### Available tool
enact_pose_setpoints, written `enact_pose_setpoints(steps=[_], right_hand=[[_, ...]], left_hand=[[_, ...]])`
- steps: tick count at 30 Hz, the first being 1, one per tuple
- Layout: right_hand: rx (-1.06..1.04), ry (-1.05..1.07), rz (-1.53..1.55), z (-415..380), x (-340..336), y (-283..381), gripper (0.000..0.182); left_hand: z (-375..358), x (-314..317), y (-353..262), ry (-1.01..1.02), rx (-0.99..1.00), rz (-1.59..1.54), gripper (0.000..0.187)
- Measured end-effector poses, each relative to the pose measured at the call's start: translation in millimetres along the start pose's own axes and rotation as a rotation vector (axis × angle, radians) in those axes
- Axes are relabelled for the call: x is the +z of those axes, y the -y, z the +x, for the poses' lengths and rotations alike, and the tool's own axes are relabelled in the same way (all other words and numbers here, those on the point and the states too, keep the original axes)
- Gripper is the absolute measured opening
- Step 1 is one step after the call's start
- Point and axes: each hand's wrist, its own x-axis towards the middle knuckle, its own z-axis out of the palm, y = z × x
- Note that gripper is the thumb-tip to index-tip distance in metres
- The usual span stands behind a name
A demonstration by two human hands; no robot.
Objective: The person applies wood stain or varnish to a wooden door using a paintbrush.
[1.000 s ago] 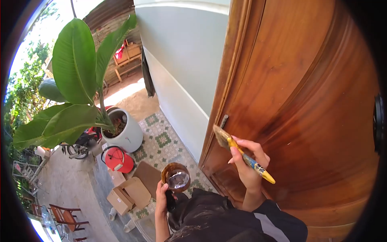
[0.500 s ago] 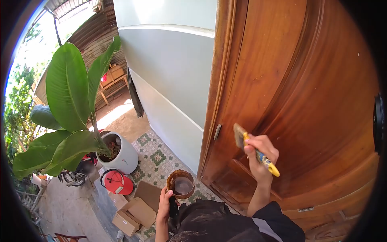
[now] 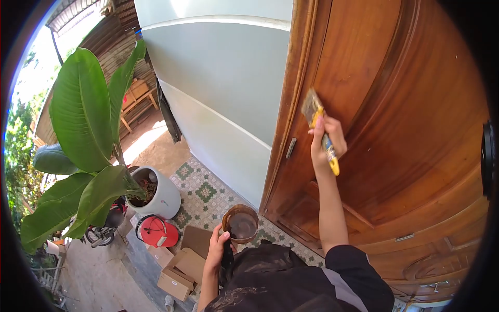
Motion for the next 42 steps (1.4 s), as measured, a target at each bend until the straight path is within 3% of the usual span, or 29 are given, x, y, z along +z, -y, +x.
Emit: enact_pose_setpoints(steps=[4,8,10,14,17,19,25,26,29,34,38,39,40,42], right_hand=[[0.018,0.181,-0.139,-74.0,-4.7,-1.8,0.009],[-0.014,0.136,-0.105,-45.3,-2.6,-3.5,0.008],[-0.126,0.068,-0.098,-2.8,7.1,4.4,0.008],[-0.079,-0.092,-0.146,65.9,33.1,14.8,0.022],[-0.021,-0.093,-0.219,69.1,40.4,19.8,0.024],[-0.203,-0.265,-0.163,50.4,45.8,8.9,0.027],[-0.161,-0.040,-0.202,-50.6,21.9,-8.5,0.018],[-0.103,0.034,-0.232,-66.6,14.1,-10.3,0.008],[-0.159,0.093,-0.262,-73.6,4.5,-9.0,0.009],[-0.260,0.083,-0.154,24.4,-10.2,-3.7,0.013],[-0.212,-0.064,-0.078,134.9,1.3,30.9,0.018],[-0.287,-0.102,-0.105,159.5,5.4,29.1,0.020],[-0.357,-0.134,-0.132,173.2,6.4,28.6,0.023],[-0.307,-0.120,-0.205,174.7,6.9,29.9,0.026]], left_hand=[[-7.4,-5.6,-4.9,-0.035,0.044,0.017,0.059],[-8.8,-17.8,-6.2,-0.050,0.064,0.034,0.059],[-7.7,-22.4,-8.0,-0.041,0.066,0.031,0.059],[-3.7,-32.5,-12.5,-0.007,0.065,-0.030,0.059],[-4.0,-31.4,-18.4,0.003,0.077,-0.051,0.060],[-4.3,-26.3,-21.7,-0.025,0.090,-0.020,0.058],[-1.9,-30.5,-21.1,-0.049,0.111,0.008,0.059],[-1.7,-32.4,-19.9,-0.042,0.112,0.008,0.059],[-0.4,-36.9,-21.0,-0.026,0.096,-0.047,0.065],[4.1,-42.2,-22.2,-0.037,0.118,-0.085,0.062],[8.2,-50.3,-17.2,-0.027,0.098,-0.080,0.059],[11.3,-52.6,-16.4,-0.028,0.083,-0.084,0.058],[9.4,-53.4,-18.3,-0.023,0.072,-0.080,0.058],[14.7,-48.4,-25.5,-0.018,0.135,-0.072,0.057]])
